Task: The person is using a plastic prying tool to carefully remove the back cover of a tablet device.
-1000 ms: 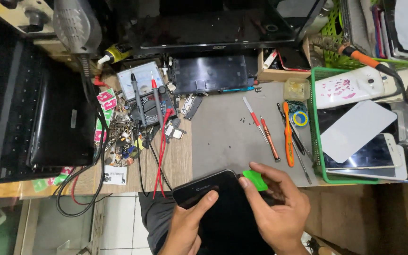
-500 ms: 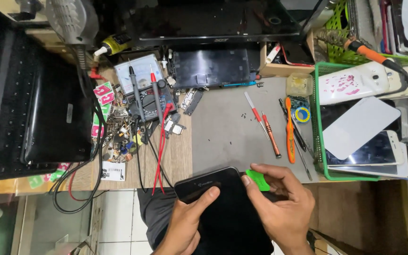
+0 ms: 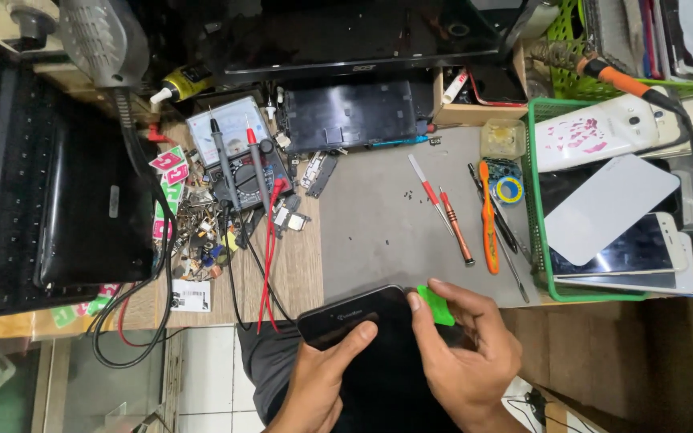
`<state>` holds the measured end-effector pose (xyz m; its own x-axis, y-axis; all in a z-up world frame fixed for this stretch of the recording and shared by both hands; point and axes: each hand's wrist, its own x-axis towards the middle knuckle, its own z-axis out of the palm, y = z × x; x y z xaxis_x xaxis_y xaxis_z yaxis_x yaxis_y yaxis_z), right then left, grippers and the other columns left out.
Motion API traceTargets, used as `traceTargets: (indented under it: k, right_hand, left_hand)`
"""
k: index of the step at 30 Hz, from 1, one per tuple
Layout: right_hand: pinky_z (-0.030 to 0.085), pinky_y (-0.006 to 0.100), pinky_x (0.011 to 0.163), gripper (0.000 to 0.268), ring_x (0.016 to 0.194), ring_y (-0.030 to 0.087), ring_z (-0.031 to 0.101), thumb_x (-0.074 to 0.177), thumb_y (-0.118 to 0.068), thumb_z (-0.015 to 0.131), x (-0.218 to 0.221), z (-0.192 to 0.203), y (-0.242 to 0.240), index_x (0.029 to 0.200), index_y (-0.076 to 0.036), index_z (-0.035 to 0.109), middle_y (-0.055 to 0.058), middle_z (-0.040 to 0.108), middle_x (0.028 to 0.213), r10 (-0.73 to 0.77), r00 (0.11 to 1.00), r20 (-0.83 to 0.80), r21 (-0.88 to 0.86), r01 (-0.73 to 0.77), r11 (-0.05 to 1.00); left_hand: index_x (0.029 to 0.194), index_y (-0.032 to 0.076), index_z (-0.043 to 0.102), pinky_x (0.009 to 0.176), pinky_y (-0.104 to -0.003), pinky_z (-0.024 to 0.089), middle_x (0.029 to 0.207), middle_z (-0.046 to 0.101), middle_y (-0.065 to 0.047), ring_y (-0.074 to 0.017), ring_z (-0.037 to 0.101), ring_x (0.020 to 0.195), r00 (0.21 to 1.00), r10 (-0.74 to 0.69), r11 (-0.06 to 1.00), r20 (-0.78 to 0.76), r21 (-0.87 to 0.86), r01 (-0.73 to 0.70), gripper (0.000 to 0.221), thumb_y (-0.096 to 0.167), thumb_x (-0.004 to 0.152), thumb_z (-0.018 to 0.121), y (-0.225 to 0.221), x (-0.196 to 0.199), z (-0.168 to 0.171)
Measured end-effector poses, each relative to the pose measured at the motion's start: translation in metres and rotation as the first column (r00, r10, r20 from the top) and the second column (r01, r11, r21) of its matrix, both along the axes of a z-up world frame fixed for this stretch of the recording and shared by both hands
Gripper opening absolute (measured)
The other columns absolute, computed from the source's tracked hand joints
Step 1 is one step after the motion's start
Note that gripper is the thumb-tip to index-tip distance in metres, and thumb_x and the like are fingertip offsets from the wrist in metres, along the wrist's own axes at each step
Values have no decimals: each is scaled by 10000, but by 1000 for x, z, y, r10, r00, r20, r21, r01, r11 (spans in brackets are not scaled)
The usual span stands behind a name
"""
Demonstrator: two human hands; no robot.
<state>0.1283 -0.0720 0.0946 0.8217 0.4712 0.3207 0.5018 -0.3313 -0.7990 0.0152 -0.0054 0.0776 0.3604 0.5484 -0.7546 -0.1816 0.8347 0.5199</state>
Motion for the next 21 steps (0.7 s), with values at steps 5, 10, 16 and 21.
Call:
traceTargets:
  k: [5,10,16,21]
  right_hand:
    - [626,194,809,254,848,91,785,767,-128,867,19,19,3,1003,-94,779,33,827,956,64,955,-290,-73,-89,993]
    - [616,178,781,276,849,94,775,752,-75,873,25,19,6,1009,-70,770,59,817,970,111,930,-351,-19,-125,992]
    - [632,209,798,265,889,101,779,762,-139,868,37,25,4,1009,-91,784,45,818,973,198,930,-310,-118,-245,962]
    - [612,202,783,202,821,66,760,846,-139,821,27,15,-1,1038,-110,769,-2,801,983,309,948,77,-180,-292,939]
  left_hand:
    - [1217,-79,774,1094,-430,561,1221,824,-243,-320,749,1195,998,-15,998,-64,-70,10,442,-26,779,745,5,3,14]
    - [1098,-66,804,1060,-416,586,1123,850,-208,-285,774,1109,999,-49,997,-12,51,49,345,-11,758,794,-5,-4,-8]
    - [1156,-50,800,1088,-401,580,1177,848,-185,-265,769,1167,996,-88,994,-12,70,88,387,1,772,785,3,-2,11]
    - [1143,-12,807,1057,-372,593,1138,856,-143,-220,772,1111,998,-60,977,-33,202,65,370,45,777,799,-2,-1,4]
